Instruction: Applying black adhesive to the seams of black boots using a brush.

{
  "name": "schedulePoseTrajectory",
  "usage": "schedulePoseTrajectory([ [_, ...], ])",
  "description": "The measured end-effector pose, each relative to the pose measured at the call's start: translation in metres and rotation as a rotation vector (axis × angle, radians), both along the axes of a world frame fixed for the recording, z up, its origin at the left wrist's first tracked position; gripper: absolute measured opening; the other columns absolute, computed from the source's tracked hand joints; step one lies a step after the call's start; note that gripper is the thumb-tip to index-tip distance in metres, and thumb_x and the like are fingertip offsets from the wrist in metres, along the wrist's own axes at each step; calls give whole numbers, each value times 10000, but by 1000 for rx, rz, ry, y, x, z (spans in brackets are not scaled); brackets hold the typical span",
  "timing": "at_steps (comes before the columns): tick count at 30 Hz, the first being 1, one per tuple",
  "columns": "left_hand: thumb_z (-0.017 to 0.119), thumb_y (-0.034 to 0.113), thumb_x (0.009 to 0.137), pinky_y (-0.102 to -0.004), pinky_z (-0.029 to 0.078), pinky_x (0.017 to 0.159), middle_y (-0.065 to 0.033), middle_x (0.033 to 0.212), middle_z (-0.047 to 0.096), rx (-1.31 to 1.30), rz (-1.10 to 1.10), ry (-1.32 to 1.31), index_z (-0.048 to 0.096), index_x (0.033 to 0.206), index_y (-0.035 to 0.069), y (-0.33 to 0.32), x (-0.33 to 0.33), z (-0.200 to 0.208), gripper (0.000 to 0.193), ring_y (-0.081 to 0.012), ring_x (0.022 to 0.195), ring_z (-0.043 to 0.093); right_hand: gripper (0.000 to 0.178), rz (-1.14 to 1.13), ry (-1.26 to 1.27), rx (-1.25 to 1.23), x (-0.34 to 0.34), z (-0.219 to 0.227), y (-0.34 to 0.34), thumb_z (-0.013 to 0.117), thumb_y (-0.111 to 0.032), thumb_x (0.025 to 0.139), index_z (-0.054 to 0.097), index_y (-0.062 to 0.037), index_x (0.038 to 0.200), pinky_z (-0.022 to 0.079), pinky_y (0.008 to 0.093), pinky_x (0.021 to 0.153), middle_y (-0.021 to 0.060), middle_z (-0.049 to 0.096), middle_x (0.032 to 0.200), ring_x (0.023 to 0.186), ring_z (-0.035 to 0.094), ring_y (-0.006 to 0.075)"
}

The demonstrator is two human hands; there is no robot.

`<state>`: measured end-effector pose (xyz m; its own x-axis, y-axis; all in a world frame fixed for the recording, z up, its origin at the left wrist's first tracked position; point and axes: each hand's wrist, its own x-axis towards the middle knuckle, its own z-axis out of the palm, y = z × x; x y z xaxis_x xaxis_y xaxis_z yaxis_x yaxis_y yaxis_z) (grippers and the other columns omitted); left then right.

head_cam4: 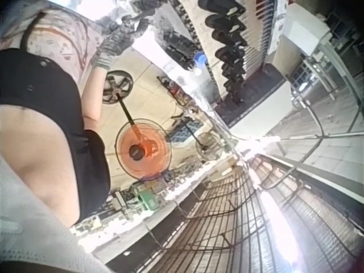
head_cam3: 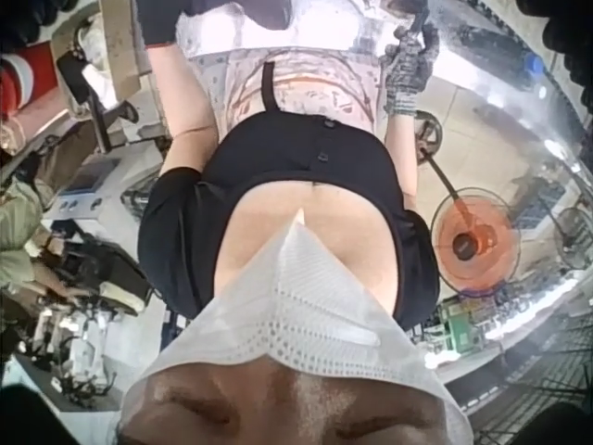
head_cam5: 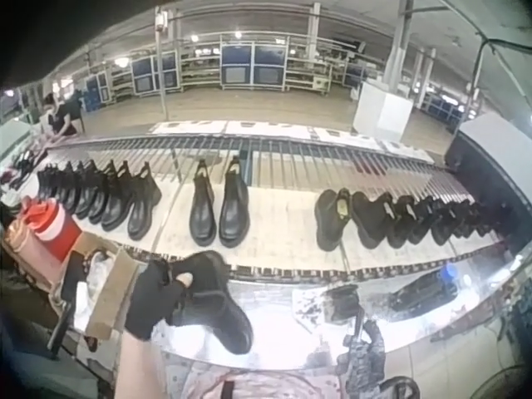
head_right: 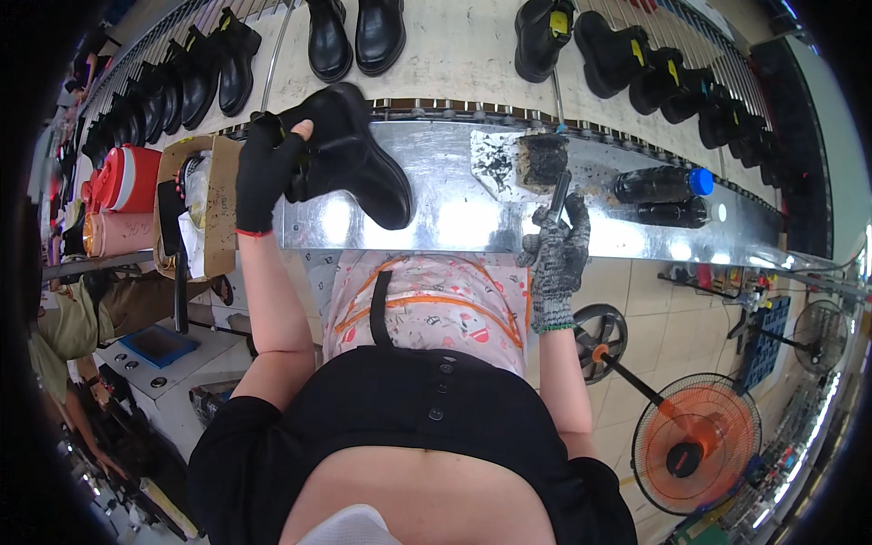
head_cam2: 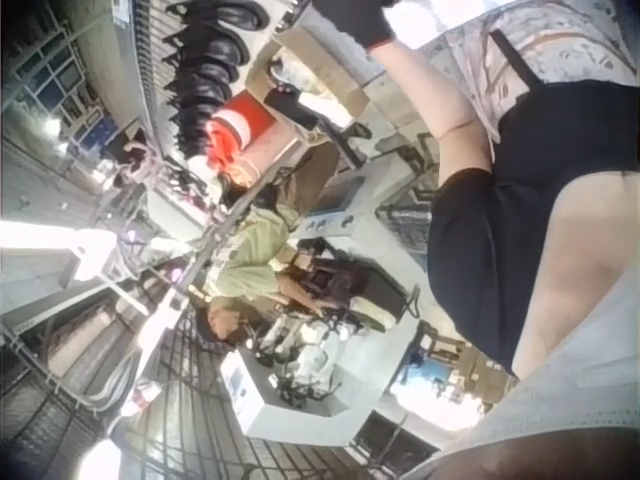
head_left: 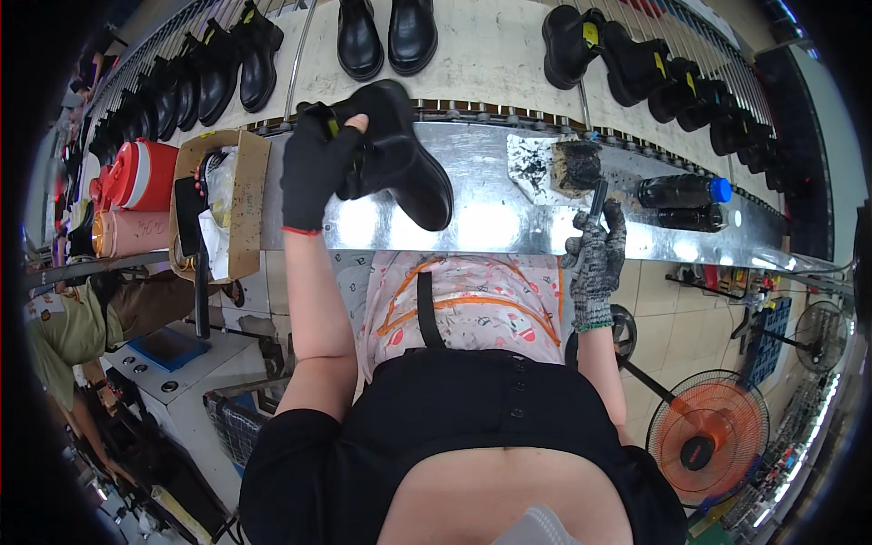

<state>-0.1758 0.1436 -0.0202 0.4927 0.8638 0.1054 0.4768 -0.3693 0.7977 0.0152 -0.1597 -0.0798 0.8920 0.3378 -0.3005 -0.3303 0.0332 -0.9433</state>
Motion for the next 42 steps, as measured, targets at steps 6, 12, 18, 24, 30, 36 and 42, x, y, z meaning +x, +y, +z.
schedulePoseTrajectory([
  [6,648,458,783,-364,449,591,-122,720,636,254,171,547,567,768,32,44,-58,-34,434,-281,651,619,585,128,-187,-118,9,-66,-17,619,-43,825,338,-41,1339,438,215,409,64,585,862,490,498,68],
  [12,717,246,788,-267,410,541,-11,590,536,68,276,-72,534,723,42,37,-96,-80,282,-110,561,534,502,142,-449,-608,27,-102,-22,675,-154,777,482,3,1213,465,342,817,127,599,1038,871,583,214],
  [18,600,-15,737,-252,442,740,-56,1060,553,-191,117,-717,484,1215,34,66,-88,-89,494,-115,891,525,282,192,-419,-653,26,-117,-19,629,-195,824,597,-44,1060,471,366,813,141,637,991,931,611,290],
  [24,674,63,667,-245,430,792,-29,1119,519,-190,-117,-320,402,1354,90,48,-67,-89,739,-131,950,516,284,255,-474,-820,23,-101,-12,642,-215,822,598,-46,1045,473,368,811,147,640,989,928,615,294],
  [30,792,214,659,-278,461,822,-58,1126,577,-83,-127,52,510,1222,37,33,-91,-76,654,-157,982,574,290,214,-405,-772,21,-93,-10,640,-233,827,604,-46,1045,469,367,825,142,642,995,934,614,296],
  [36,824,117,626,-274,484,799,-100,969,652,-57,-63,-85,610,1092,-29,-30,-78,-60,534,-141,890,609,285,210,-509,-708,26,-108,-18,640,-220,818,609,-49,1044,467,374,831,142,644,994,940,613,287],
  [42,808,137,647,-260,485,780,-91,916,675,-85,30,-276,642,1041,-14,-24,1,-23,454,-128,847,618,302,197,-486,-747,24,-97,-16,691,-271,810,619,-37,987,463,354,771,135,651,908,850,615,257],
])
